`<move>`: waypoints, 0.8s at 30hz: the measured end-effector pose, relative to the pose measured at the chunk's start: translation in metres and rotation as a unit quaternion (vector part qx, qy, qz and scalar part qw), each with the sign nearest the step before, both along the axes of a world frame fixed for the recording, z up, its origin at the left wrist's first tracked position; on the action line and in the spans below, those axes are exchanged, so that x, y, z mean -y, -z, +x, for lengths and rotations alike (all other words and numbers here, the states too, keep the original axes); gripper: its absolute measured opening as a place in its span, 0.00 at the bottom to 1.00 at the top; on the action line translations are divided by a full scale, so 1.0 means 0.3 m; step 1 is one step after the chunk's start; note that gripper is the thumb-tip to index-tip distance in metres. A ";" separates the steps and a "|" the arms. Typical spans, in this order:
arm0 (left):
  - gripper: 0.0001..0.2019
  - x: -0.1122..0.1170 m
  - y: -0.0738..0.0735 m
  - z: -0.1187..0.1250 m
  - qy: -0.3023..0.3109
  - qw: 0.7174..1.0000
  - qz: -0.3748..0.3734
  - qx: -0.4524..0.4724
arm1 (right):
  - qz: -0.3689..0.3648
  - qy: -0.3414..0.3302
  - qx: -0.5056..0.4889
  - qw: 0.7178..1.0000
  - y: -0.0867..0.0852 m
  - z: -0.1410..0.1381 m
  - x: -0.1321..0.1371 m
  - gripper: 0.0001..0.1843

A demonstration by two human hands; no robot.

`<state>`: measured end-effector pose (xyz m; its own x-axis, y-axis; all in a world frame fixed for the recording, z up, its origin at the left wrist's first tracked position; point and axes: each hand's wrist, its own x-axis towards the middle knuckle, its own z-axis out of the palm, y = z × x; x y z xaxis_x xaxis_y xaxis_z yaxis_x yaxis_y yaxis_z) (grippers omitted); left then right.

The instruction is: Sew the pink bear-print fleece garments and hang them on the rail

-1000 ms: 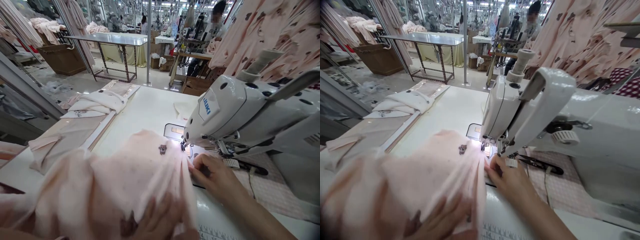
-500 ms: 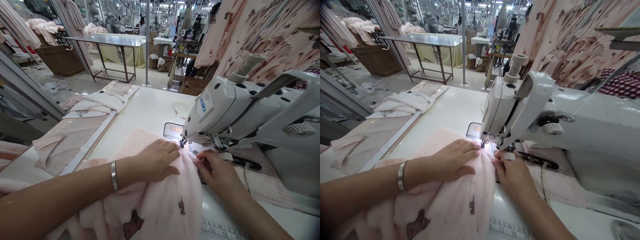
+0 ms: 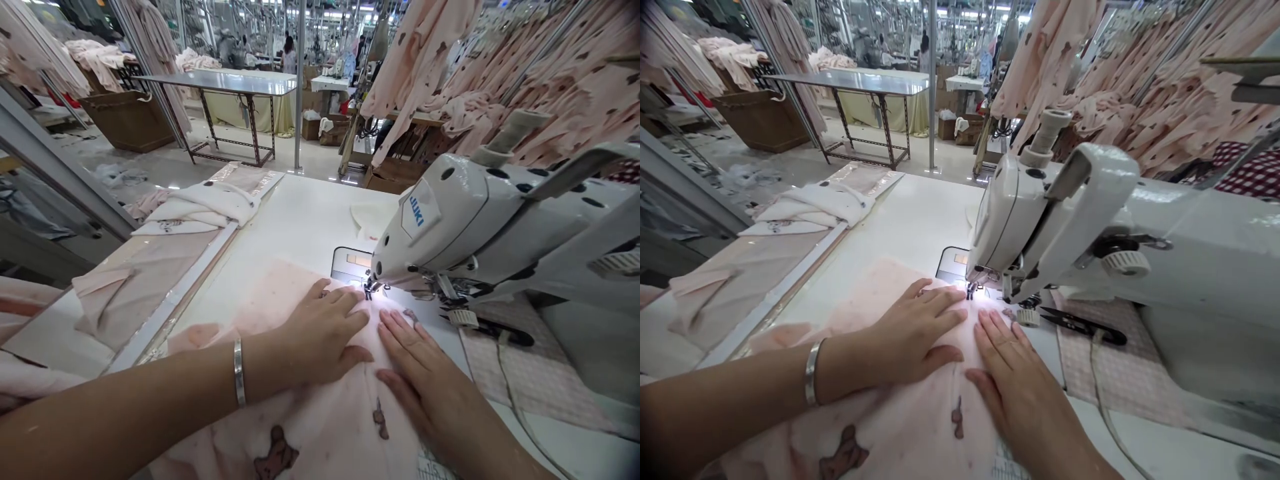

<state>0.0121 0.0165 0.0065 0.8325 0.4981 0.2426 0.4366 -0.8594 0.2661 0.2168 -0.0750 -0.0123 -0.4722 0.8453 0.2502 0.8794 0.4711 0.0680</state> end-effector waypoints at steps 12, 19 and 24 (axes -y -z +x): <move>0.32 -0.115 0.039 0.048 -0.024 1.000 -0.008 0.012 | -0.066 0.048 0.019 0.996 0.000 0.075 -0.104 0.30; 0.34 -0.150 0.046 0.066 -0.031 0.998 -0.025 0.046 | -0.071 0.086 -0.002 0.994 0.039 0.115 -0.131 0.27; 0.35 -0.153 0.048 0.067 -0.035 0.997 -0.016 0.067 | -0.043 0.079 -0.047 0.995 0.080 0.148 -0.135 0.28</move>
